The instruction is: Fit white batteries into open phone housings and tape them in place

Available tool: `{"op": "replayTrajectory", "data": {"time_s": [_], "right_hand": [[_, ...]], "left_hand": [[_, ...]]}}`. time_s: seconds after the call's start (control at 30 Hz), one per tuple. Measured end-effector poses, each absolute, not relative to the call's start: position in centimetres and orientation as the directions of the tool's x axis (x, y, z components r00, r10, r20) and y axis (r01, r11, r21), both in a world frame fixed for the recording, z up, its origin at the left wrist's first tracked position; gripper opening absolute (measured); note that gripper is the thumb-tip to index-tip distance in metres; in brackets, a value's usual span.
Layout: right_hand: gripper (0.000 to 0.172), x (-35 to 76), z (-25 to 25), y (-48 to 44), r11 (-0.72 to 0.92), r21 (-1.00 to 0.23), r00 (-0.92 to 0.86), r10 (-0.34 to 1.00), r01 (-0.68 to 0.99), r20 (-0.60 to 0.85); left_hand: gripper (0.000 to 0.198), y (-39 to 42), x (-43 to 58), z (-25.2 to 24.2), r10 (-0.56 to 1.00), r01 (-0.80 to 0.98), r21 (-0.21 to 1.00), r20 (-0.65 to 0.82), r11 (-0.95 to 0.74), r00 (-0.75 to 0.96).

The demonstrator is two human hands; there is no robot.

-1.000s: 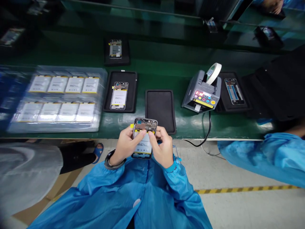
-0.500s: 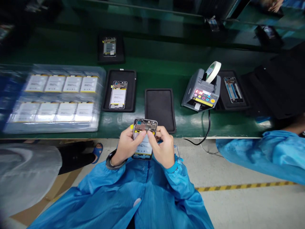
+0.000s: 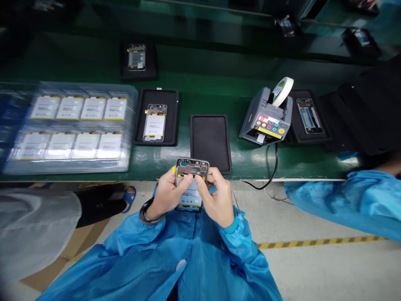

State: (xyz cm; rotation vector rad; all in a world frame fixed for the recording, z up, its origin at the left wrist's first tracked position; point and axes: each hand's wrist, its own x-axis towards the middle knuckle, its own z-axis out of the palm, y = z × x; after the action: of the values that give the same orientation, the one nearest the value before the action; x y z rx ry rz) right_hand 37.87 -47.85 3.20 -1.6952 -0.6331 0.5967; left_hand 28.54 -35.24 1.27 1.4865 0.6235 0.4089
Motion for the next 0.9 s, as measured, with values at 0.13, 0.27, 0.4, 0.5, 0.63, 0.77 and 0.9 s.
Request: {"op": "replayTrajectory", "data": {"time_s": [0.13, 0.27, 0.4, 0.5, 0.63, 0.77, 0.9], "right_hand": [[0.019, 37.7, 3.2, -48.0, -0.194, -0.971, 0.743, 0.669, 0.139, -0.027], [0.019, 37.7, 2.9, -48.0, -0.189, -0.969, 0.74, 0.672, 0.157, -0.012], [0.02, 37.7, 2.6, -48.3, -0.198, -0.967, 0.743, 0.669, 0.16, -0.014], [0.019, 37.5, 2.6, -48.4, -0.198, -0.969, 0.744, 0.668, 0.144, -0.026], [0.015, 37.4, 3.0, -48.2, -0.197, -0.964, 0.744, 0.668, 0.179, 0.002], [0.013, 37.4, 3.5, -48.0, -0.208, -0.954, 0.745, 0.666, 0.214, 0.023], [0.012, 37.4, 3.5, -47.9, -0.21, -0.952, 0.755, 0.655, 0.221, 0.03]], "left_hand": [[0.028, -35.4, 28.5, 1.4, 0.605, 0.136, 0.99, -0.133, 0.042, 0.785], [0.025, -35.4, 28.4, 1.6, 0.597, 0.128, 0.991, -0.122, 0.031, 0.793], [0.024, -35.5, 28.3, 1.7, 0.598, 0.139, 0.99, -0.121, 0.015, 0.793], [0.021, -35.6, 28.4, 1.9, 0.601, 0.131, 0.991, -0.112, 0.011, 0.791], [0.015, -35.7, 28.5, 2.2, 0.615, 0.088, 0.996, -0.063, -0.012, 0.786], [0.014, -35.7, 28.5, 2.1, 0.618, 0.066, 0.997, -0.029, -0.037, 0.786], [0.015, -35.7, 28.4, 2.1, 0.618, 0.073, 0.995, -0.019, -0.063, 0.786]]}}
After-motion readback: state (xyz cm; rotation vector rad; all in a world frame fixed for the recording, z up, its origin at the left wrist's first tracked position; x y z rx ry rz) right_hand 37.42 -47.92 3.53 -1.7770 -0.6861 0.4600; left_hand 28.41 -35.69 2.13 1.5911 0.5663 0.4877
